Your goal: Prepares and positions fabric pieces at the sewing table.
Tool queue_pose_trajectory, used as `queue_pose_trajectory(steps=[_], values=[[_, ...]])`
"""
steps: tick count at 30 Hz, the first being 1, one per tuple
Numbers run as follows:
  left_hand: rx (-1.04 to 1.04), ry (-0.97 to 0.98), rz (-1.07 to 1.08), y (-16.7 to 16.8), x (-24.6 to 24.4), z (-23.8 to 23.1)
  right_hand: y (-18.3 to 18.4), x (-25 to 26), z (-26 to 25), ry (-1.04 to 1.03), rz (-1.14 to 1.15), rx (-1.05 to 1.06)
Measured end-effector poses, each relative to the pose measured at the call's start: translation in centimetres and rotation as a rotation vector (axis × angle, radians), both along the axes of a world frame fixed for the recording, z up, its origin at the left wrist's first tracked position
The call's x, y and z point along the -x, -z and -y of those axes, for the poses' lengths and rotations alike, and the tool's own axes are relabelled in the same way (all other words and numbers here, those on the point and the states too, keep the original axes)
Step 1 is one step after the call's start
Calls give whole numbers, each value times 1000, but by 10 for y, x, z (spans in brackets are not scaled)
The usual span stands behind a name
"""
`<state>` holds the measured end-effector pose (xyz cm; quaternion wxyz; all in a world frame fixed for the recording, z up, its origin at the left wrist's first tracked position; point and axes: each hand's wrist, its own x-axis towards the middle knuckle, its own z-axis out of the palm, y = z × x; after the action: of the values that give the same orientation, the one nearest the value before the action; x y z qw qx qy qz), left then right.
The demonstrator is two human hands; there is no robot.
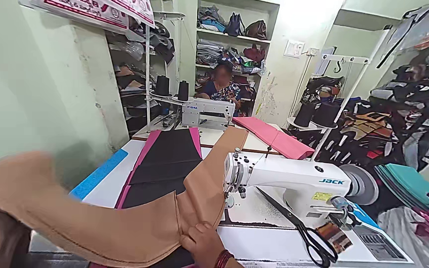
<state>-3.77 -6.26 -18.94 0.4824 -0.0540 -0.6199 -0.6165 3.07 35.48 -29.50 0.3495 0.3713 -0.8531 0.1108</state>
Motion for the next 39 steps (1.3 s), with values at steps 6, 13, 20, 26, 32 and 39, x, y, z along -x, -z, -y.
queue_pose_trajectory(steps=[6, 13, 20, 26, 32, 39], values=[[623, 190, -355, -144, 42, -96, 5, 2, 6, 116, -3, 14], [607, -231, 725, -11, 77, -5, 10, 5, 5, 139, 11, 78], [1084, 39, 130, 76, -42, -128, 14, 8, -1, 85, 42, 112], [1312, 415, 333, 100, -47, -165, 15, 7, -5, 97, -25, 122], [1027, 158, 371, 119, -49, -143, -16, 3, 29, 158, 183, 172], [766, 0, 549, 113, -33, -156, 2, 23, 48, 129, 283, 208]])
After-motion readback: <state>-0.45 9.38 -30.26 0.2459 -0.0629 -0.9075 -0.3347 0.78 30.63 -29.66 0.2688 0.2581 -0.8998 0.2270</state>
